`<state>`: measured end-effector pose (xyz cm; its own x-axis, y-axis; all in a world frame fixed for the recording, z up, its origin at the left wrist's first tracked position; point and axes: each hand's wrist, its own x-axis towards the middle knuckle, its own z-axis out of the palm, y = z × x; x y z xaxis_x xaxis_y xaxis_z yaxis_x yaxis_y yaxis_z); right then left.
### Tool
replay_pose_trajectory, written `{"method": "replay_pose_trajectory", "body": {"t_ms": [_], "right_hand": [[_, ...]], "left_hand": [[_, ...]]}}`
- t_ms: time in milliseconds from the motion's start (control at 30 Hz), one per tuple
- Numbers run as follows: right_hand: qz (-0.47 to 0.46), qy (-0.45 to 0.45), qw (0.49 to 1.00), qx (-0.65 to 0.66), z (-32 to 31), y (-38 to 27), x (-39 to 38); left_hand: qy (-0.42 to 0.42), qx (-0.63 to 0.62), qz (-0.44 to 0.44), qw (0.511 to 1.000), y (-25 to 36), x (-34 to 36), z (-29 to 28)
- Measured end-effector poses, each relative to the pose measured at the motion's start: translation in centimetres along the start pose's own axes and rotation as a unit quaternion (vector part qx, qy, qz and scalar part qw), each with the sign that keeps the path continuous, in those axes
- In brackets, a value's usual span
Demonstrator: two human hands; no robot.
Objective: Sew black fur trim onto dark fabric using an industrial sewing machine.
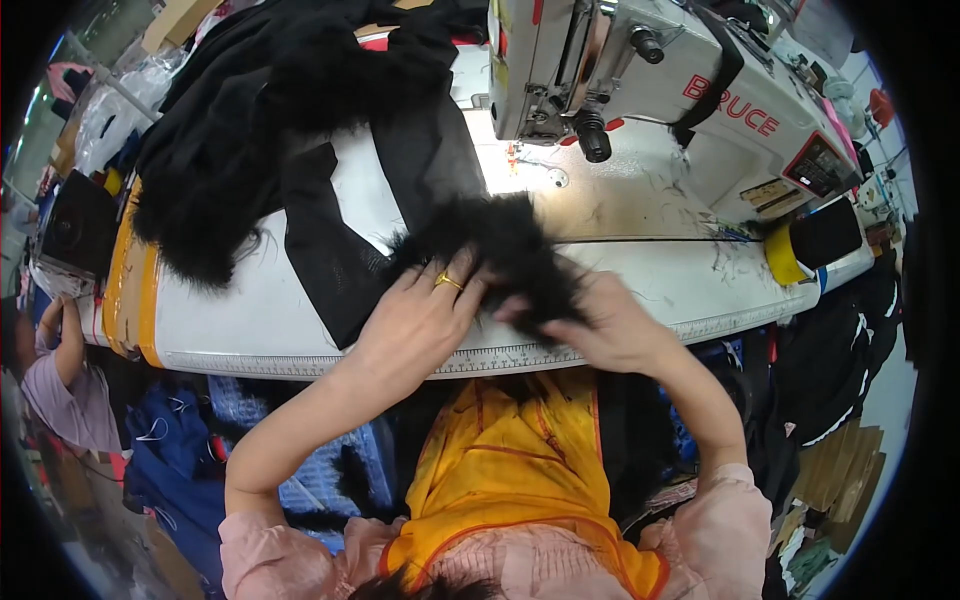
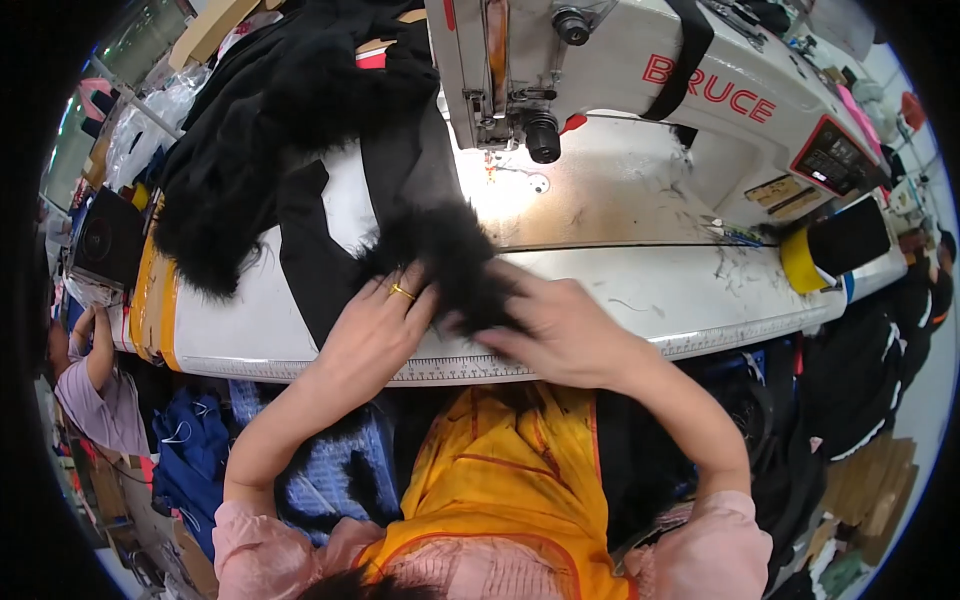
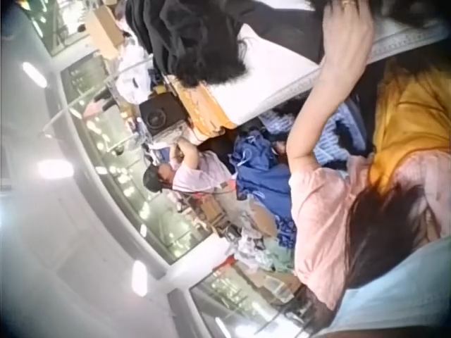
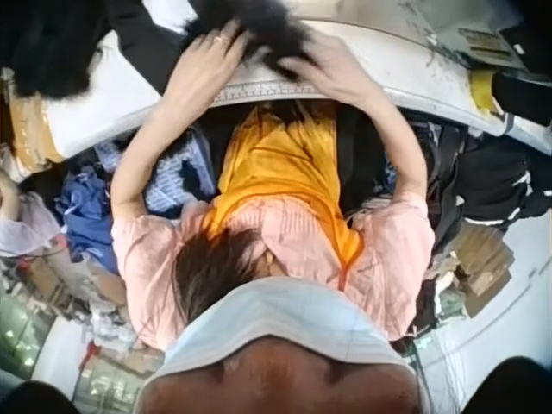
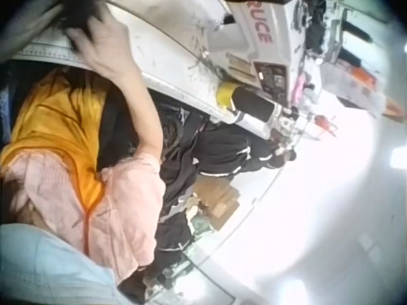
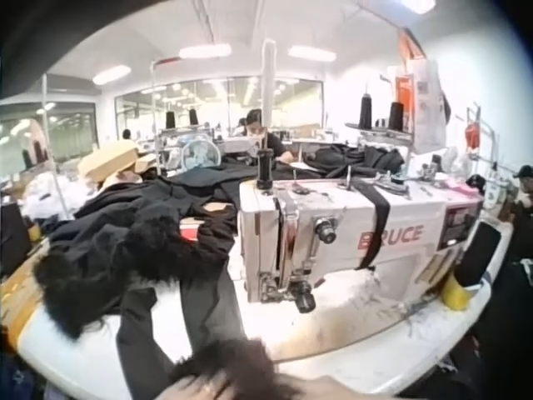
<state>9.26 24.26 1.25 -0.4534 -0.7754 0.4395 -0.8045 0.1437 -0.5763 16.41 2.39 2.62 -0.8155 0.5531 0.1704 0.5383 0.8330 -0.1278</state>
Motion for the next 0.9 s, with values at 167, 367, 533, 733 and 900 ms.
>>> {"method": "replay_pose_trajectory", "body": {"t_ms": [167, 367, 533, 733, 900], "right_hand": [[0.089, -0.075, 0.988, -0.098, 0.4, -1.3, 3.1], [0.049, 0.018, 0.993, 0.103, -2.0, -0.4, 2.5], [0.219, -0.103, 0.895, 0.375, -3.4, -2.7, 4.1], [0.165, -0.134, 0.917, 0.338, -4.3, -0.3, 2.8], [0.094, -0.077, 0.979, 0.163, -5.2, 0.1, 5.2]], "left_hand": [[0.001, -0.215, -0.080, 0.973, -0.5, -1.1, -2.5], [0.033, 0.012, 0.181, 0.983, -2.8, -1.2, -5.0], [0.116, 0.102, 0.205, 0.966, -2.9, 0.5, -5.4], [-0.077, -0.363, 0.106, 0.923, -4.9, 1.9, -6.0], [0.054, -0.332, 0.066, 0.940, -6.0, 0.9, -5.4]]}}
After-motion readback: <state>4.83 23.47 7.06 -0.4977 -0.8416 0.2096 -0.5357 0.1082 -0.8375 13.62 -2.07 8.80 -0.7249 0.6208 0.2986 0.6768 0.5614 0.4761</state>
